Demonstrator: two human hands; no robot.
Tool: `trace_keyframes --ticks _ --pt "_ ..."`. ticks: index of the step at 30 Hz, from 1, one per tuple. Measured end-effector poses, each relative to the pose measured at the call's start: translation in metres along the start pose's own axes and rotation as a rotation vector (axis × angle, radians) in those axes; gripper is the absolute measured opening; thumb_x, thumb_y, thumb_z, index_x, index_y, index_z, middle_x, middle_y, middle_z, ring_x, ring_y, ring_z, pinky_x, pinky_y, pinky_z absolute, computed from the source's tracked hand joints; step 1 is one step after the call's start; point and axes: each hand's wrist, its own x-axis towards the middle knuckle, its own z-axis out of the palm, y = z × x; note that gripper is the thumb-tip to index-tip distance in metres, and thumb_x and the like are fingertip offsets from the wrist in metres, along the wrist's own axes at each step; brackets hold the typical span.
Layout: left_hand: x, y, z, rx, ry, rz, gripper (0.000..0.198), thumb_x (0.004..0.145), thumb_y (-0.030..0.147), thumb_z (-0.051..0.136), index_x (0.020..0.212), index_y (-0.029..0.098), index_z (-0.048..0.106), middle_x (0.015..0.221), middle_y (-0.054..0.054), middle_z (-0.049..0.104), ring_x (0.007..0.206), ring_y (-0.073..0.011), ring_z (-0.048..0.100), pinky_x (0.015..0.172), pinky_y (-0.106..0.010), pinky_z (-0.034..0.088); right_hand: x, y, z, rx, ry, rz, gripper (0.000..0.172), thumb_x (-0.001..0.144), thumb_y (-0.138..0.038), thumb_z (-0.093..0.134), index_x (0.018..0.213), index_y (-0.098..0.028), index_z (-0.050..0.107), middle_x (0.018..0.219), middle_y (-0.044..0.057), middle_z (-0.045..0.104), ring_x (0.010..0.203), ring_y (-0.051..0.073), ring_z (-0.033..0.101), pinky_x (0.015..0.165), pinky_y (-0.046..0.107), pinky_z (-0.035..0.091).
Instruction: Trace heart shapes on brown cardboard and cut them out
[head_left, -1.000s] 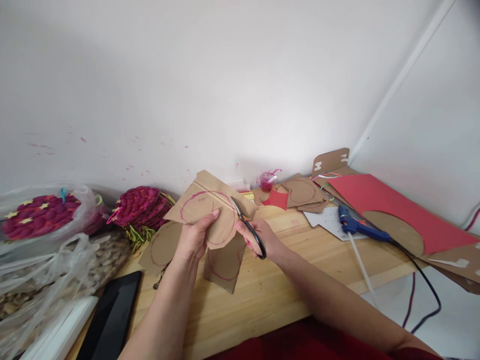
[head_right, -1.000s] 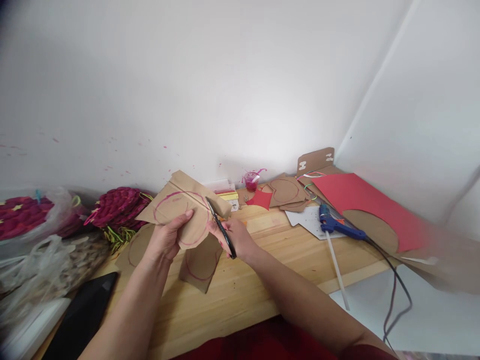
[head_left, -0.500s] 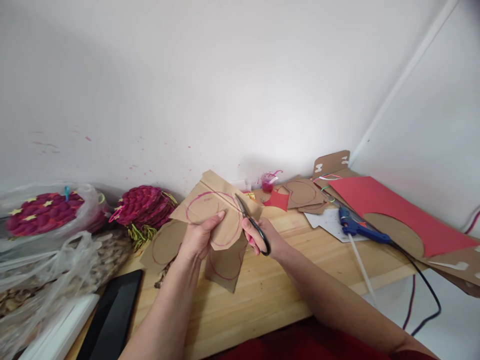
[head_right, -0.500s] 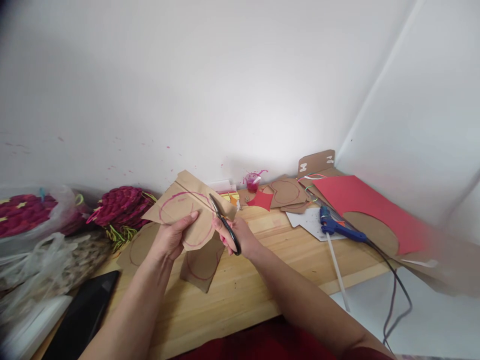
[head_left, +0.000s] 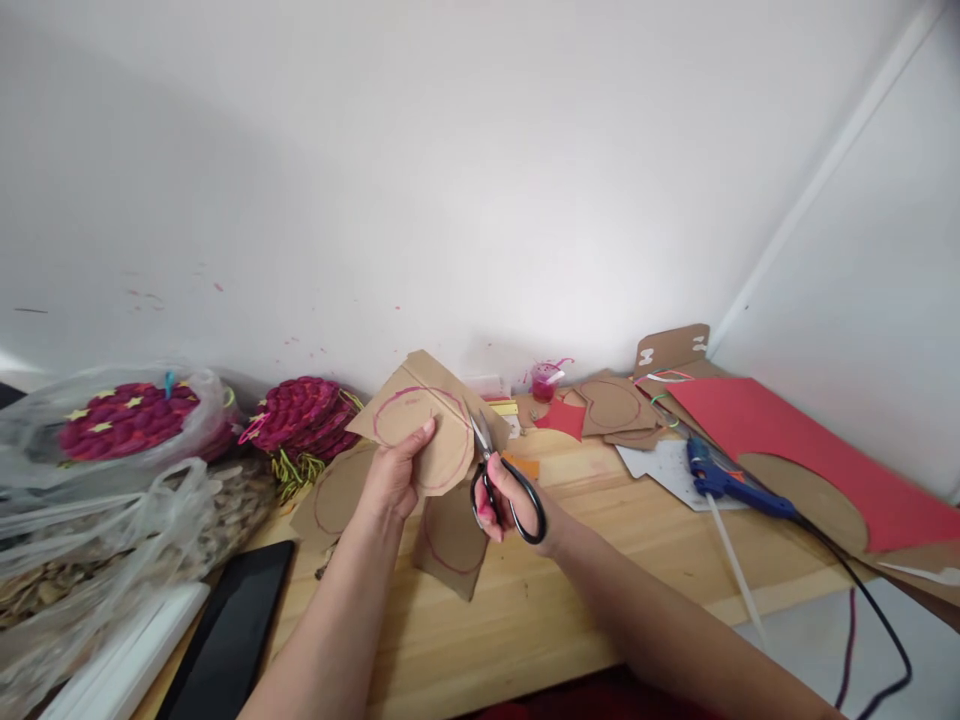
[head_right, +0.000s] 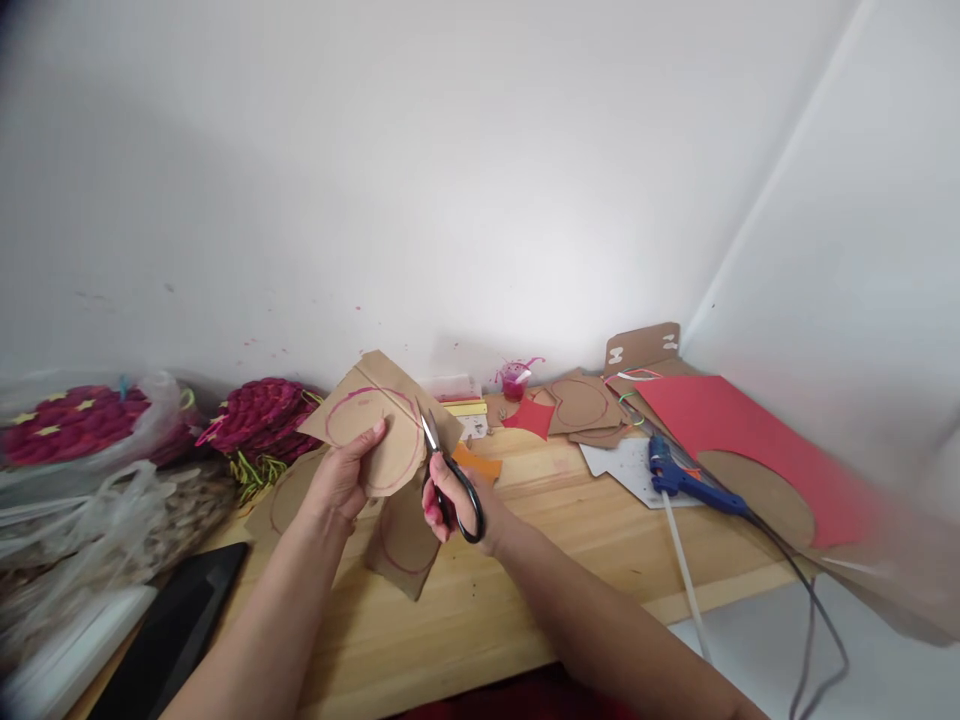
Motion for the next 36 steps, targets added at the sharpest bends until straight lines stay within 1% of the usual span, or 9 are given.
trace_keyframes --ticks 5,8,12,14,18,23,26,29,36 --pt "0.000 0.005 -0.004 0.043 -0.037 0.048 0.049 0.054 0.021 0.099 0.098 0.011 0.079 0.098 -0.012 0.082 0.082 -0.0234 0.078 0.079 -0.033 0.065 0.002 0.005 -0.006 -0.034 -0.016 0.068 0.084 0.070 -0.099 0.049 0.074 -0.016 0.058 0.057 -0.002 0.056 0.043 0.008 0.055 0.038 0.019 0.027" --pt "-0.002 0.005 -0.004 0.084 -0.086 0.058 0.056 0.050 0.024 0.101 0.100 0.011 0.079 0.100 -0.012 0.082 0.085 -0.0242 0.077 0.081 -0.034 0.064 -0.006 0.002 -0.013 -0.036 -0.063 0.147 0.086 0.073 -0.101 0.043 0.074 -0.016 0.058 0.054 -0.002 0.055 0.042 0.010 0.056 0.037 0.020 0.028" --pt "-0.007 0.002 -0.006 0.230 -0.235 0.133 0.058 0.055 0.033 0.100 0.106 0.013 0.079 0.110 -0.012 0.081 0.099 -0.0272 0.076 0.092 -0.037 0.061 -0.028 -0.006 -0.021 0.146 -0.163 0.313 0.089 0.083 -0.097 0.022 0.075 -0.016 0.058 0.053 -0.001 0.054 0.042 0.011 0.056 0.038 0.021 0.028" --pt "-0.009 0.001 -0.007 0.280 -0.301 0.136 0.060 0.056 0.035 0.100 0.108 0.013 0.078 0.114 -0.013 0.080 0.103 -0.0283 0.075 0.095 -0.038 0.060 -0.039 -0.009 -0.025 0.132 -0.161 0.341 0.088 0.088 -0.093 0.018 0.075 -0.016 0.058 0.055 0.000 0.055 0.043 0.011 0.056 0.039 0.022 0.029" --pt "-0.017 -0.002 -0.006 0.332 -0.379 -0.022 0.061 0.053 0.034 0.101 0.106 0.013 0.079 0.111 -0.013 0.081 0.095 -0.0275 0.076 0.089 -0.037 0.061 -0.051 -0.014 -0.032 -0.003 -0.074 0.268 0.082 0.090 -0.091 0.028 0.076 -0.016 0.059 0.058 -0.001 0.054 0.044 0.010 0.054 0.042 0.022 0.029" --pt "-0.024 -0.009 -0.002 0.335 -0.482 -0.218 0.056 0.053 0.034 0.100 0.101 0.012 0.081 0.102 -0.013 0.082 0.088 -0.0281 0.077 0.083 -0.038 0.061 -0.061 -0.020 -0.039 -0.199 0.028 0.094 0.085 0.076 -0.098 0.043 0.078 -0.016 0.060 0.062 -0.001 0.054 0.050 0.010 0.054 0.048 0.023 0.032" --pt "-0.025 -0.012 -0.001 0.372 -0.516 -0.228 0.053 0.054 0.035 0.100 0.097 0.011 0.081 0.101 -0.014 0.082 0.094 -0.0294 0.077 0.087 -0.037 0.060 -0.068 -0.024 -0.042 -0.389 0.067 -0.014 0.081 0.076 -0.096 0.050 0.076 -0.015 0.061 0.064 -0.001 0.054 0.053 0.009 0.054 0.052 0.023 0.038" --pt "-0.026 -0.012 -0.001 0.388 -0.513 -0.234 0.058 0.053 0.035 0.101 0.103 0.012 0.081 0.109 -0.014 0.081 0.097 -0.0295 0.076 0.089 -0.038 0.060 -0.073 -0.024 -0.044 -0.426 0.056 -0.033 0.080 0.080 -0.094 0.045 0.073 -0.016 0.059 0.063 -0.001 0.054 0.053 0.010 0.054 0.053 0.024 0.042" --pt "-0.028 -0.008 0.001 0.394 -0.499 -0.213 0.058 0.051 0.034 0.101 0.101 0.013 0.080 0.112 -0.013 0.081 0.101 -0.0308 0.075 0.092 -0.040 0.059 -0.075 -0.003 -0.047 -0.427 0.144 -0.009 0.071 0.084 -0.088 0.049 0.061 -0.021 0.045 0.052 -0.004 0.046 0.039 0.009 0.045 0.038 0.023 0.038"
